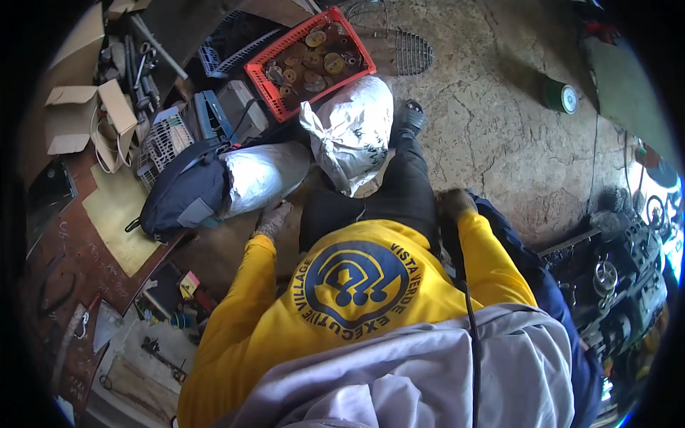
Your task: The person uses an angle grinder to smooth a metal disc and parts of a metal cage, then performs several spot welds on the cage frame using a welding torch.
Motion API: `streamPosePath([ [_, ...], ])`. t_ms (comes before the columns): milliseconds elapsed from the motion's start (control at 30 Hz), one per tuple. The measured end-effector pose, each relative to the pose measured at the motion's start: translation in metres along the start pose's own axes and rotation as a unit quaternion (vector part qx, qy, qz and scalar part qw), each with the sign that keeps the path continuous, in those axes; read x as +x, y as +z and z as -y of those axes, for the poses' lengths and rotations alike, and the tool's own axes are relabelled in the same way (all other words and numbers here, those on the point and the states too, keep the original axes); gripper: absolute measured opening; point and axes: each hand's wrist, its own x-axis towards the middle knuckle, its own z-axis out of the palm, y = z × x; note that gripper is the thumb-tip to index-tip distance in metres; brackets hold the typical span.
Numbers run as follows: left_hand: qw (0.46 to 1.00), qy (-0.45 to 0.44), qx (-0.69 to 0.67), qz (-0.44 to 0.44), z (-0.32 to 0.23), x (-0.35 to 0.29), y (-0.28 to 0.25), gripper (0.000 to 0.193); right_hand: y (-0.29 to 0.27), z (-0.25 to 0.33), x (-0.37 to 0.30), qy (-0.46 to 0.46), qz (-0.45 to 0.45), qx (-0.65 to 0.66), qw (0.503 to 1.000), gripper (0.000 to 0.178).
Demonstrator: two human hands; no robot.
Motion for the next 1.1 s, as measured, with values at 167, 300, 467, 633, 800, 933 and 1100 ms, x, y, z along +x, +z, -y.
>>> streamPosePath([
  [167,0.978,0.178,0.067,-0.086,-0.142,0.039,0.023,0.037,-0.103,0.039,0.073,0.226,-0.144,0.324,0.907,0.049],
  [300,0.899,0.367,0.159,-0.179,-0.256,0.144,0.056,0.032,-0.132,0.072,0.075,0.225,-0.09,0.249,0.938,0.047],
  [467,0.896,0.253,0.363,0.036,-0.342,0.34,0.093,0.035,-0.107,0.055,0.087,0.212,-0.187,0.23,0.931,0.048],
  [633,0.882,0.243,0.397,-0.067,-0.376,0.422,0.151,0.053,-0.084,0.05,0.091,0.248,-0.178,0.228,0.925,0.05],
  [800,0.859,0.213,0.446,-0.132,-0.368,0.449,0.191,0.055,-0.082,0.049,0.09,0.273,-0.176,0.243,0.914,0.047],
  [933,0.848,0.294,0.403,-0.181,-0.338,0.469,0.172,0.048,-0.088,0.043,0.093,0.254,-0.184,0.254,0.915,0.045],
  [1100,0.957,0.26,-0.126,-0.016,-0.375,0.373,0.095,0.034,-0.097,0.041,0.088,0.246,-0.191,0.273,0.91,0.042],
])
